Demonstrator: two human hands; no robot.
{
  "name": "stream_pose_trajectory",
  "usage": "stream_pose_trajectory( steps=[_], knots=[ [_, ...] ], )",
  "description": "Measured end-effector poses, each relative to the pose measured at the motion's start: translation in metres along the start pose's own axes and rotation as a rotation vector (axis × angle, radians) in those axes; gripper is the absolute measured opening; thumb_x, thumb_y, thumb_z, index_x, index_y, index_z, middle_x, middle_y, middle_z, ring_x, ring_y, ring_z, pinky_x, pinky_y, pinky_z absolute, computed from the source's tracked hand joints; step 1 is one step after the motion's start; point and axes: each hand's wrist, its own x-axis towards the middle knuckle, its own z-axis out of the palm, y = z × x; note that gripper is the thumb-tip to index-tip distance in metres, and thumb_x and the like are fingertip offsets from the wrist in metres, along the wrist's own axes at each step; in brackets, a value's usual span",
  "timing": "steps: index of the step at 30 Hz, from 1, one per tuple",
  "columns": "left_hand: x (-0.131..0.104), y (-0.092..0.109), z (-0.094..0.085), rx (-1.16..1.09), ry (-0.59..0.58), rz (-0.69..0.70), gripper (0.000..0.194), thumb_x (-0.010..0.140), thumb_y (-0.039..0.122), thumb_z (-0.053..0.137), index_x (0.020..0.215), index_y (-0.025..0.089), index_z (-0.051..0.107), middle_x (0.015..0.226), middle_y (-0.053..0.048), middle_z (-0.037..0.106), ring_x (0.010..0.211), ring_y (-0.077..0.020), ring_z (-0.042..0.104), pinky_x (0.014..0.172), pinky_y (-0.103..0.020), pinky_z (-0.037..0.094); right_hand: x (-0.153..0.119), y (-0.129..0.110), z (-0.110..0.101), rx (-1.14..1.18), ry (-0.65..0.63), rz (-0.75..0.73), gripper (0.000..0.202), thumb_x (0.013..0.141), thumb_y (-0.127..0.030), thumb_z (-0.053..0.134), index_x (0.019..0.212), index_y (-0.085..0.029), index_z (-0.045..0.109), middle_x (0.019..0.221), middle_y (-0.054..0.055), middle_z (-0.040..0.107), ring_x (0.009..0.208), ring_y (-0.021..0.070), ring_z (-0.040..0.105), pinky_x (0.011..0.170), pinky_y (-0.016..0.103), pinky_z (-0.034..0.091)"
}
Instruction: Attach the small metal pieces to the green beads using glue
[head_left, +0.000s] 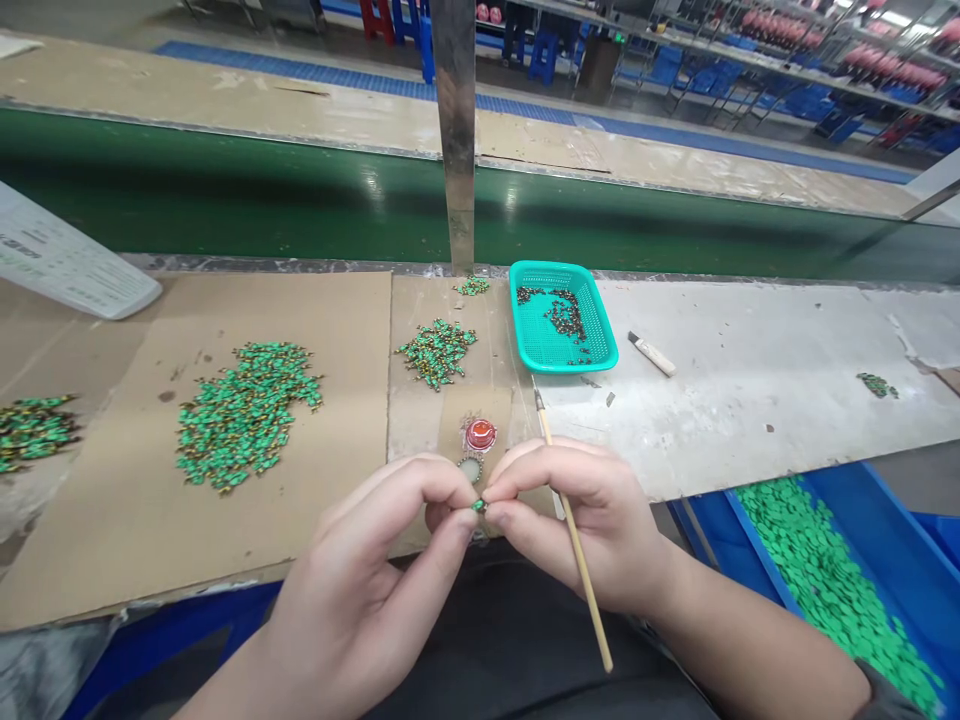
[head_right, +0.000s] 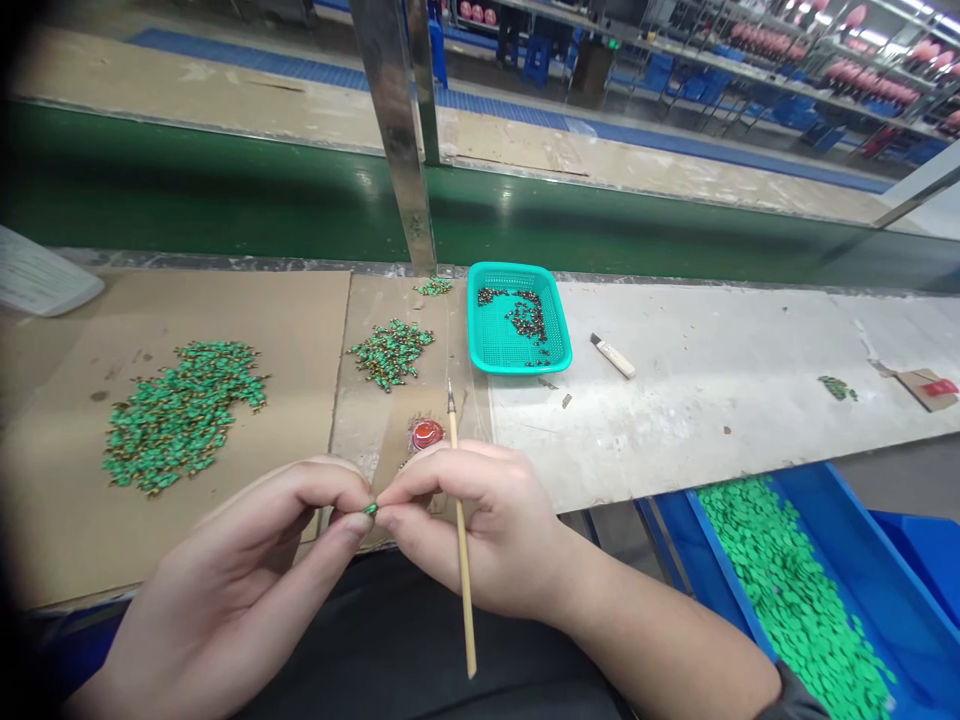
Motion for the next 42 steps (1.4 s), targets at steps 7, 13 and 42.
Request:
stream_pose_trajectory(
  steps=[7,13,42],
  knots=[
    [-0.001,0.002,0.000,-0.016,-0.011,0.003,0.024,0.114,0.009,0.060,0.109,0.032,0.066,0.089,0.007,0.069,0.075,-0.0128,0.065,0.069,-0.023,0.050,-0.003,0.002,0.001,0.020,0.004,0.023,0.011,0.105,-0.012,0.083,0.100,-0.022,0.082,0.086,0.002,0.084,0.077,0.0159,0.080,0.077,0.026,0.065],
    [0.003,0.006,0.000,-0.003,-0.013,0.004,0.025,0.114,0.009,0.059,0.106,0.032,0.065,0.088,0.008,0.067,0.075,-0.0123,0.065,0.069,-0.022,0.051,-0.004,0.003,0.004,0.025,0.019,0.032,0.010,0.104,-0.012,0.083,0.099,-0.021,0.083,0.088,0.003,0.085,0.077,0.0152,0.081,0.077,0.023,0.065],
    [0.083,-0.062,-0.008,0.262,0.152,-0.203,0.013,0.111,0.022,0.075,0.100,0.021,0.079,0.108,-0.006,0.083,0.106,-0.0242,0.079,0.102,-0.045,0.068,0.000,0.025,-0.019,-0.184,0.223,0.193,0.017,0.109,-0.033,0.080,0.094,-0.027,0.088,0.088,0.003,0.089,0.076,0.0208,0.085,0.069,0.027,0.069]
  ],
)
